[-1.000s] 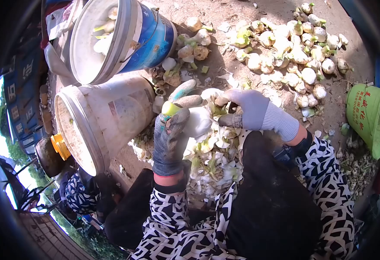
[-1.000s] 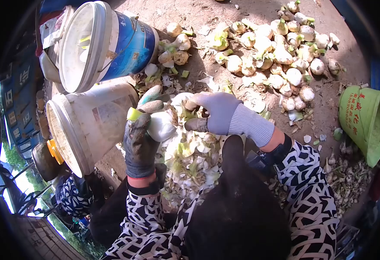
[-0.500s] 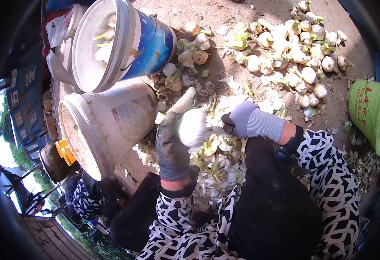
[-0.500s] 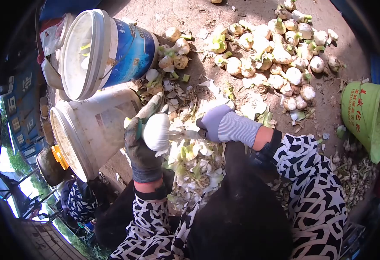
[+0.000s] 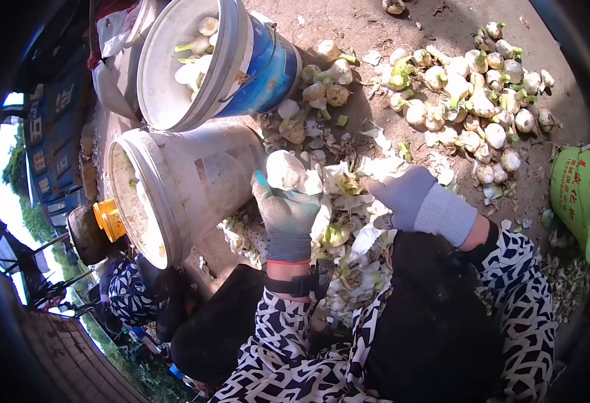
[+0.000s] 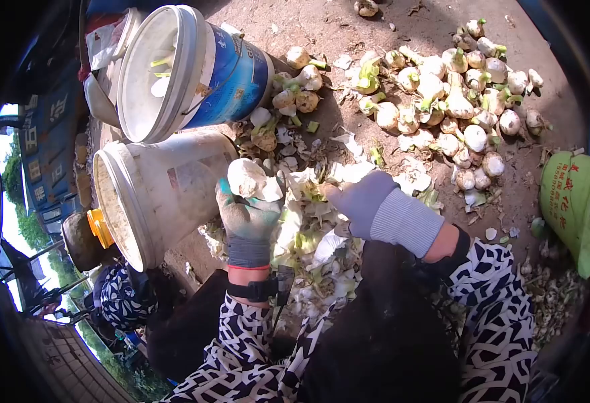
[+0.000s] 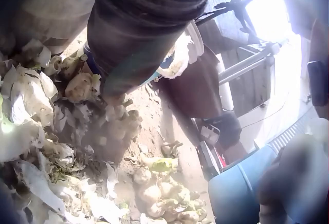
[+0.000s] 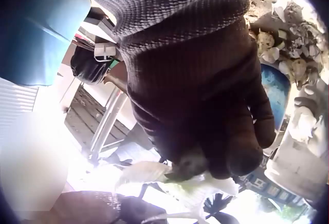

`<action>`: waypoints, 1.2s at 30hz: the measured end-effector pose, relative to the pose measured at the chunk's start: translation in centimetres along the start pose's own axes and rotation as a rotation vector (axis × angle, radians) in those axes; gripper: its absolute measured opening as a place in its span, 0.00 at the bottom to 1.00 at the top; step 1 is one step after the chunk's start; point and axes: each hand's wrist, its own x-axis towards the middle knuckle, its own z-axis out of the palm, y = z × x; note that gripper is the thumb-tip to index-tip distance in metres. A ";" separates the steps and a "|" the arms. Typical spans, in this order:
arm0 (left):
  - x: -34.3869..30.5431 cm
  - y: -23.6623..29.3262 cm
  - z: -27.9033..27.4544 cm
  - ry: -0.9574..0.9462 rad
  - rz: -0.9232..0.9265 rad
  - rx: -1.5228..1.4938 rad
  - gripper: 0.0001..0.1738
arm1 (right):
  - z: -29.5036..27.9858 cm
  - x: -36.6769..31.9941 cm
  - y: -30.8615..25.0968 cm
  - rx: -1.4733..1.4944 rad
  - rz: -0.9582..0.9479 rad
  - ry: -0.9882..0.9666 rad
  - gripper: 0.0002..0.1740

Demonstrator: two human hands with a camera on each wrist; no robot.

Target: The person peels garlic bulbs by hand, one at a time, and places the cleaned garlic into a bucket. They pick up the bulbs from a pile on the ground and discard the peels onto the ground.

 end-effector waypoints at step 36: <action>-3.0 -5.3 5.7 -0.414 0.610 1.800 0.50 | -3.5 4.2 8.3 0.827 0.189 0.434 0.20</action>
